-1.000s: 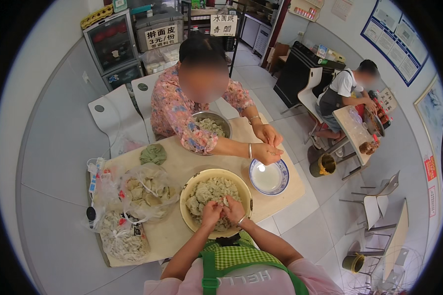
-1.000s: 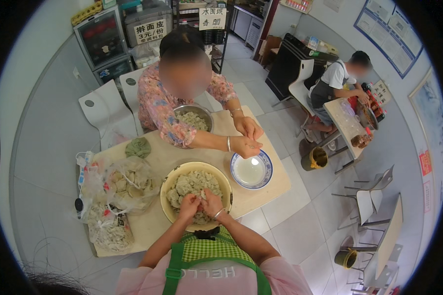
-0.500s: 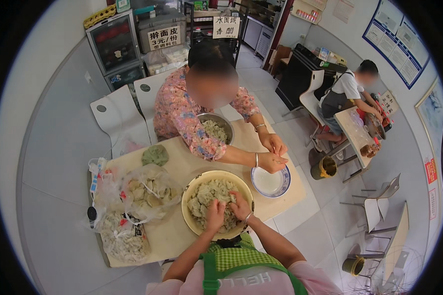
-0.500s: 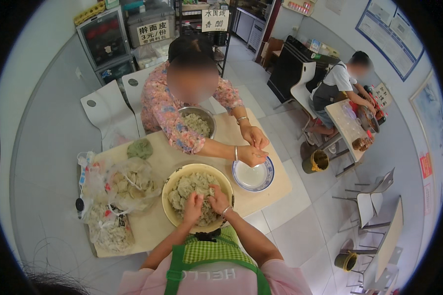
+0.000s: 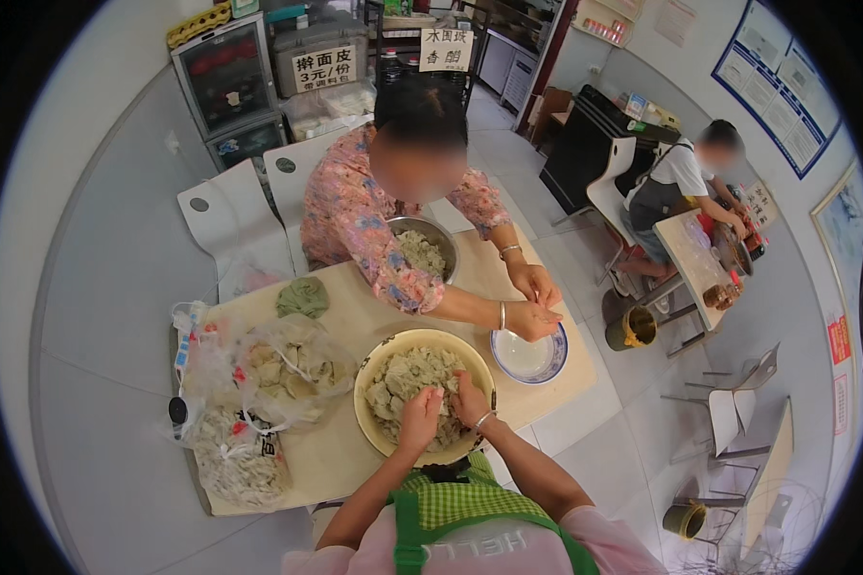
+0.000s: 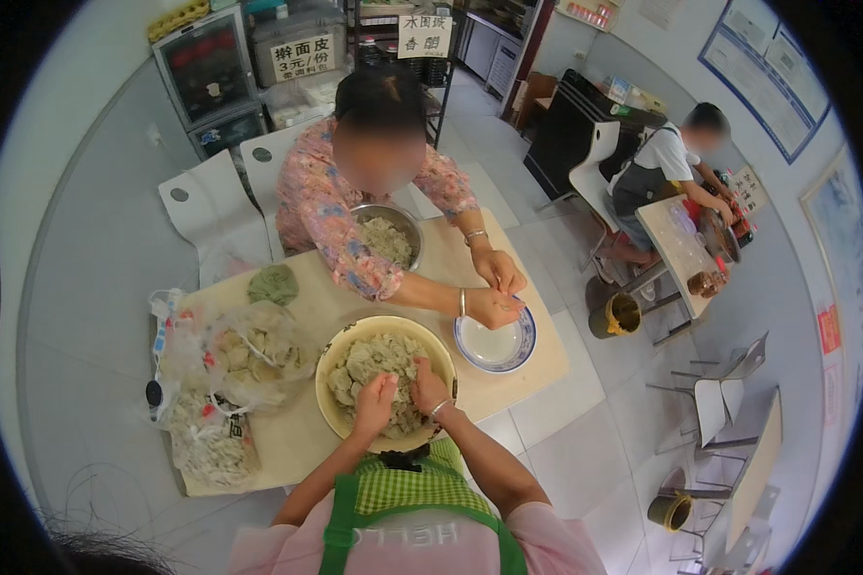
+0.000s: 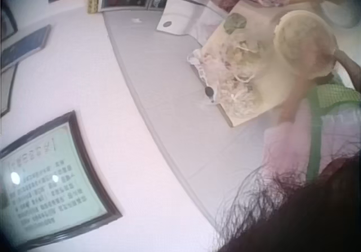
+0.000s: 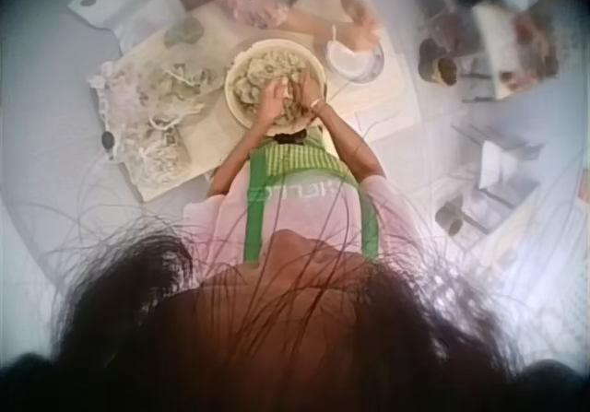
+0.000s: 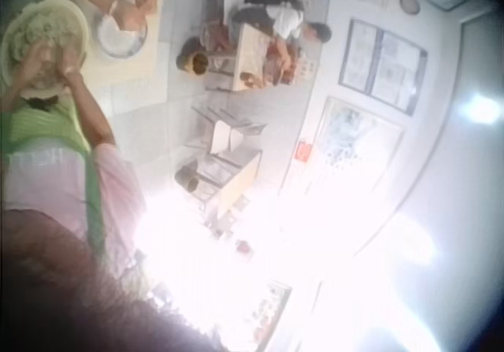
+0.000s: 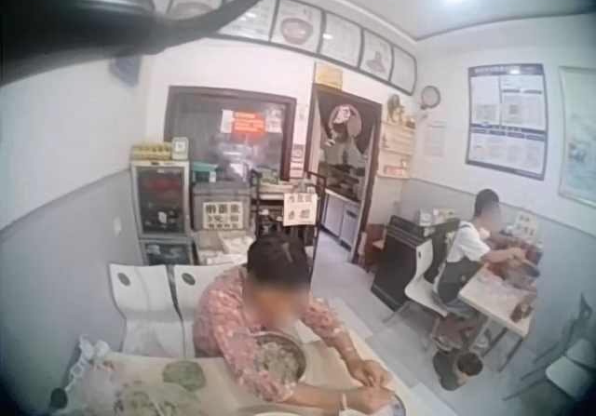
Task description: The person sits at a table and repeatedly forms dumplings by hand. They take portions of filling from a large bowl, place them onto wrappers, and fold the edges to seal them. The finished dumplings are placed into a plastic bag on the table.
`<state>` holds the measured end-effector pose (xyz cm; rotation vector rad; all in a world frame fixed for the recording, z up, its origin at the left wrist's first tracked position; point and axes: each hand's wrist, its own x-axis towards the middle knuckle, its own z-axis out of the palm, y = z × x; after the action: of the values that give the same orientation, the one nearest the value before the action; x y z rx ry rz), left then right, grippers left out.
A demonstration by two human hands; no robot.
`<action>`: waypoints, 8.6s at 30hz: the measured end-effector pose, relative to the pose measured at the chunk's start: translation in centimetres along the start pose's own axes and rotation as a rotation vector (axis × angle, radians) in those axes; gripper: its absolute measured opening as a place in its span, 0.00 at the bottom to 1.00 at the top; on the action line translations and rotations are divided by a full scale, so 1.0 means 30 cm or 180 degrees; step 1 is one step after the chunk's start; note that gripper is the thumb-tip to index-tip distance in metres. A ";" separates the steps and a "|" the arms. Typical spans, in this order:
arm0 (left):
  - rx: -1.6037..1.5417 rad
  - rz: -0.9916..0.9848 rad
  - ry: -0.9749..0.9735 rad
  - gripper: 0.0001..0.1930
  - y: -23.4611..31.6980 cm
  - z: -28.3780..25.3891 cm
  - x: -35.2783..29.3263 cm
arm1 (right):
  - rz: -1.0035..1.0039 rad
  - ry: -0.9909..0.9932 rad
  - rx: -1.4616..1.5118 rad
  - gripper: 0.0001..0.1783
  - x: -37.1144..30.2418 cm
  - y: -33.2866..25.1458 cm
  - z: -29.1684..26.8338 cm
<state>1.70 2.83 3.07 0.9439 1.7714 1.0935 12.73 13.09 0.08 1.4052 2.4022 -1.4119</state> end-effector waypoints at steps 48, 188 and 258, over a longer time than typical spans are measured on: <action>-0.1340 -0.0491 0.0079 0.16 -0.088 0.072 0.024 | -0.0048 -0.0431 0.2719 0.16 -0.010 0.040 -0.005; -0.1322 -0.0597 0.0623 0.14 -0.092 0.041 0.012 | -0.0411 0.0309 0.1307 0.11 0.022 0.042 0.143; -0.0158 0.0795 0.0859 0.15 -0.078 0.015 -0.017 | 0.0428 -0.0992 0.4212 0.04 -0.033 -0.045 0.044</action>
<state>1.91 1.72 0.92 1.0467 1.8645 1.4756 11.86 11.24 0.64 1.1592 0.9969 -3.0354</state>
